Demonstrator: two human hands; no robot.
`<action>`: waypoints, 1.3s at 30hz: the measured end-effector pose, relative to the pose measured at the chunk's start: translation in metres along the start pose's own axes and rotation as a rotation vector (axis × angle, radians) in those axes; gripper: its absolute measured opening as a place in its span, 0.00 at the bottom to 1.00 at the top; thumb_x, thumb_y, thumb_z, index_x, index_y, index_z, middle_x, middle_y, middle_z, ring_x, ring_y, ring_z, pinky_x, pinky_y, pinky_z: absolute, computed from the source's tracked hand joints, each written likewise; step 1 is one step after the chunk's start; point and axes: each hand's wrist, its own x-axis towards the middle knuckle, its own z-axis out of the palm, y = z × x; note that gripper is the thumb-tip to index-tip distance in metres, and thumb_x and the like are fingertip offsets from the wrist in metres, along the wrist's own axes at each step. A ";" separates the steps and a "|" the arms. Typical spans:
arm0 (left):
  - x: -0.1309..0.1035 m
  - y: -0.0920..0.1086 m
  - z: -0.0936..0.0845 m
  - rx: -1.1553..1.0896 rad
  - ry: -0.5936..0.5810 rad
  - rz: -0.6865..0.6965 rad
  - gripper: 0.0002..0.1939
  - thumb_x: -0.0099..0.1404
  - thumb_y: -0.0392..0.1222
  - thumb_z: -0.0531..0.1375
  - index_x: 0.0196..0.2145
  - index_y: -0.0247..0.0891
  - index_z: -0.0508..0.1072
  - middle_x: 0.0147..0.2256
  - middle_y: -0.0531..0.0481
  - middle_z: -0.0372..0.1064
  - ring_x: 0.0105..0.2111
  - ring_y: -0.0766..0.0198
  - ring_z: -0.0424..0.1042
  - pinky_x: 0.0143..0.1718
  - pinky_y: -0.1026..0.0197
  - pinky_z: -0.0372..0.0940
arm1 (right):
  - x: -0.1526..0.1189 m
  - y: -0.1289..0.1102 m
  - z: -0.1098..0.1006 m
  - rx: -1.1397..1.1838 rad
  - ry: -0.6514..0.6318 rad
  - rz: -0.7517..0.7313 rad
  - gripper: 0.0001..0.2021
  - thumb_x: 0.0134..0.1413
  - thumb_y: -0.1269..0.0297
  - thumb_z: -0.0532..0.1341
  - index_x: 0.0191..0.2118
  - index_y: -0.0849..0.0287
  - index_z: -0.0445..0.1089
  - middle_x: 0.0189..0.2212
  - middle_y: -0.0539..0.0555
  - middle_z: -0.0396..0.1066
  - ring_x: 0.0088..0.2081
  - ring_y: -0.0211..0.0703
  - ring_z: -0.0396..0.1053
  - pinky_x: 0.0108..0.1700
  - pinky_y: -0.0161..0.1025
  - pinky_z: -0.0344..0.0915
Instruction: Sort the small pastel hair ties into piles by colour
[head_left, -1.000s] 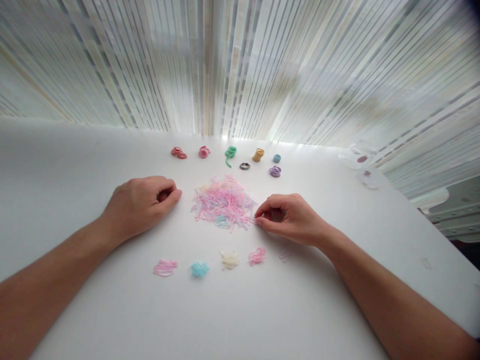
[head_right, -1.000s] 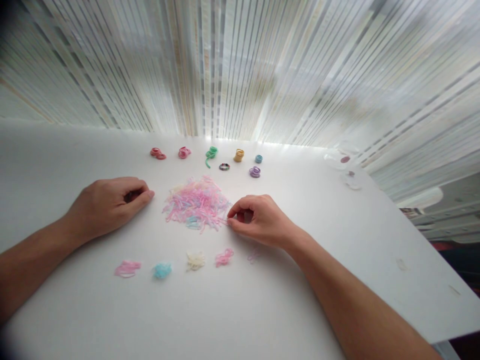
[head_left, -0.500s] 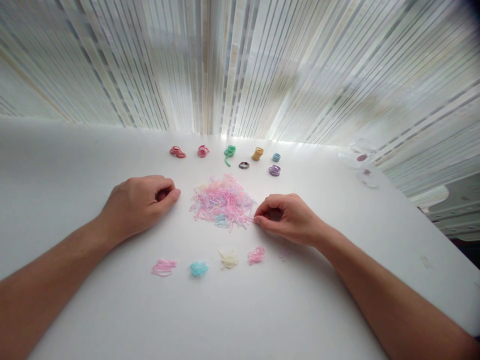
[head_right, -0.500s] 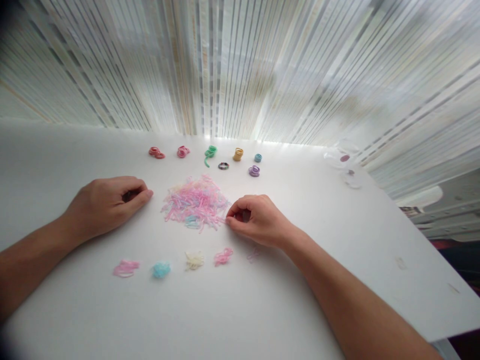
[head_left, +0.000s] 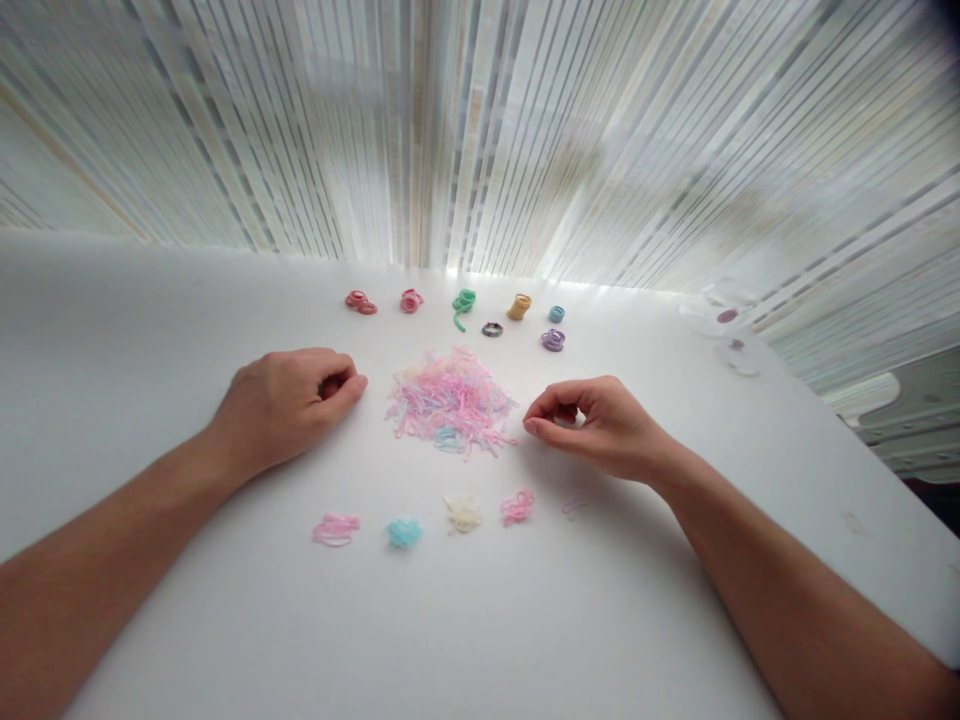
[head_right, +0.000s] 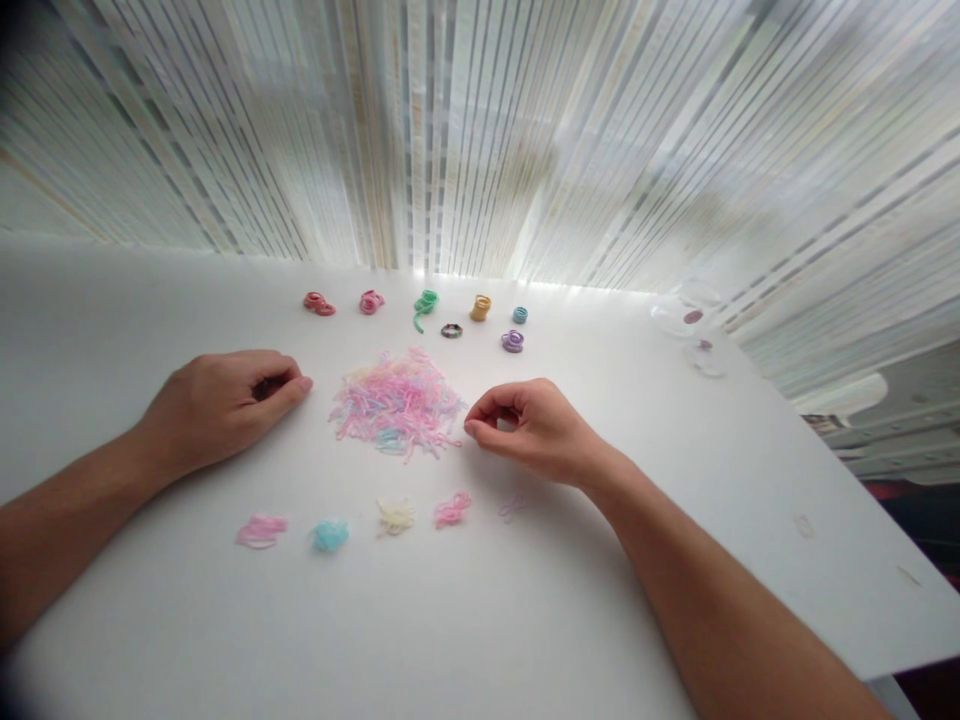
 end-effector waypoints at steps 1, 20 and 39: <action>0.000 0.000 0.001 0.001 -0.002 0.000 0.20 0.69 0.57 0.51 0.30 0.42 0.72 0.30 0.50 0.74 0.30 0.60 0.68 0.32 0.59 0.54 | 0.000 -0.002 -0.002 -0.014 0.027 -0.018 0.08 0.52 0.62 0.68 0.29 0.60 0.80 0.21 0.50 0.69 0.25 0.35 0.58 0.27 0.36 0.56; 0.001 0.001 -0.003 0.013 -0.040 -0.043 0.19 0.69 0.57 0.52 0.30 0.42 0.70 0.30 0.52 0.71 0.31 0.60 0.65 0.34 0.58 0.53 | -0.042 0.008 -0.054 -0.043 -0.086 0.040 0.10 0.57 0.58 0.69 0.30 0.59 0.79 0.24 0.52 0.73 0.26 0.37 0.62 0.29 0.37 0.60; 0.005 -0.007 0.001 0.084 -0.022 -0.062 0.21 0.66 0.60 0.51 0.31 0.42 0.73 0.31 0.50 0.73 0.31 0.58 0.68 0.34 0.58 0.54 | -0.055 0.005 -0.038 -0.100 -0.352 0.071 0.06 0.58 0.66 0.65 0.33 0.59 0.81 0.22 0.49 0.71 0.24 0.35 0.62 0.25 0.34 0.58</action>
